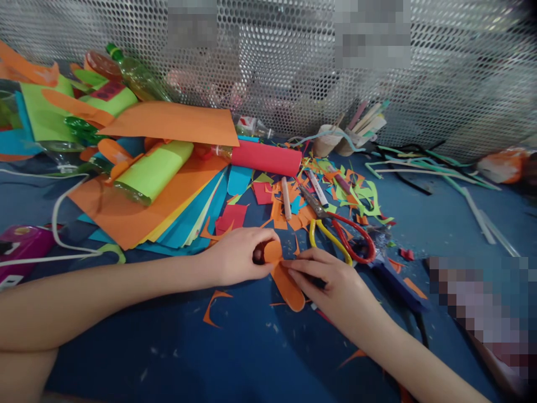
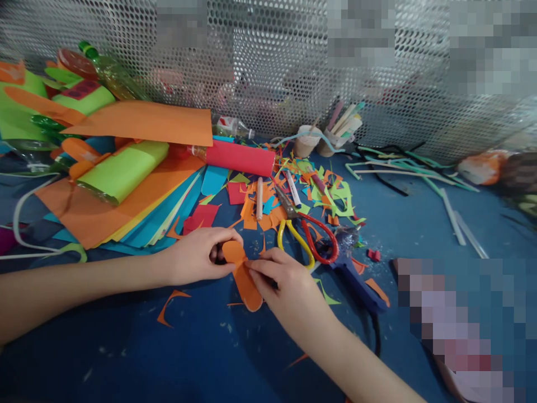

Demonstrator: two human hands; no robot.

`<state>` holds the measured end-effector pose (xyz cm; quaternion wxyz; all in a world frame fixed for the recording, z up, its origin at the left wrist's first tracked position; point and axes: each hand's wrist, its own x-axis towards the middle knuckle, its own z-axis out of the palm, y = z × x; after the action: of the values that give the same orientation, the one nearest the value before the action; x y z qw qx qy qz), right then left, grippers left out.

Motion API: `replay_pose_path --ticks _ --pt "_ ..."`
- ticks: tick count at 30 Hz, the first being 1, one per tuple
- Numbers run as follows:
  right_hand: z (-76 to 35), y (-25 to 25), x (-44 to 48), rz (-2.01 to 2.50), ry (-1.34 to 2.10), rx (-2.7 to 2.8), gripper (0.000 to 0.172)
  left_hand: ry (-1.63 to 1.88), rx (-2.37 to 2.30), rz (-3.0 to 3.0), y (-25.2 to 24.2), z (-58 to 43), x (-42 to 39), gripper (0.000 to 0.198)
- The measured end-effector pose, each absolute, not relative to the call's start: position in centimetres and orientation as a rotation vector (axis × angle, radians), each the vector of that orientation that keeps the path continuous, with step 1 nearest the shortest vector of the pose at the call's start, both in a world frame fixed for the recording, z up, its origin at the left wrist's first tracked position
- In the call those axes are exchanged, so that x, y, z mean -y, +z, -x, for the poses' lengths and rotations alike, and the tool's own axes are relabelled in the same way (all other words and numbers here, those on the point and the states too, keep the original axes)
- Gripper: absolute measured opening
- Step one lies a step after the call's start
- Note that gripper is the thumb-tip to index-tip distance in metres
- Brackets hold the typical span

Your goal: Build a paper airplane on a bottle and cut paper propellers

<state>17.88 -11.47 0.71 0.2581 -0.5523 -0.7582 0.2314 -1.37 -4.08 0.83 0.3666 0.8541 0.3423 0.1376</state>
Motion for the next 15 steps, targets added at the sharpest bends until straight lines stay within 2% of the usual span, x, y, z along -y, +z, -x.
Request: replay_pose_path --ticks 15 --pt "-17.74 1.12 11.34 1.457 0.631 2.100 0.024 0.329 -0.890 -2.260 1.00 1.37 4.03 0.026"
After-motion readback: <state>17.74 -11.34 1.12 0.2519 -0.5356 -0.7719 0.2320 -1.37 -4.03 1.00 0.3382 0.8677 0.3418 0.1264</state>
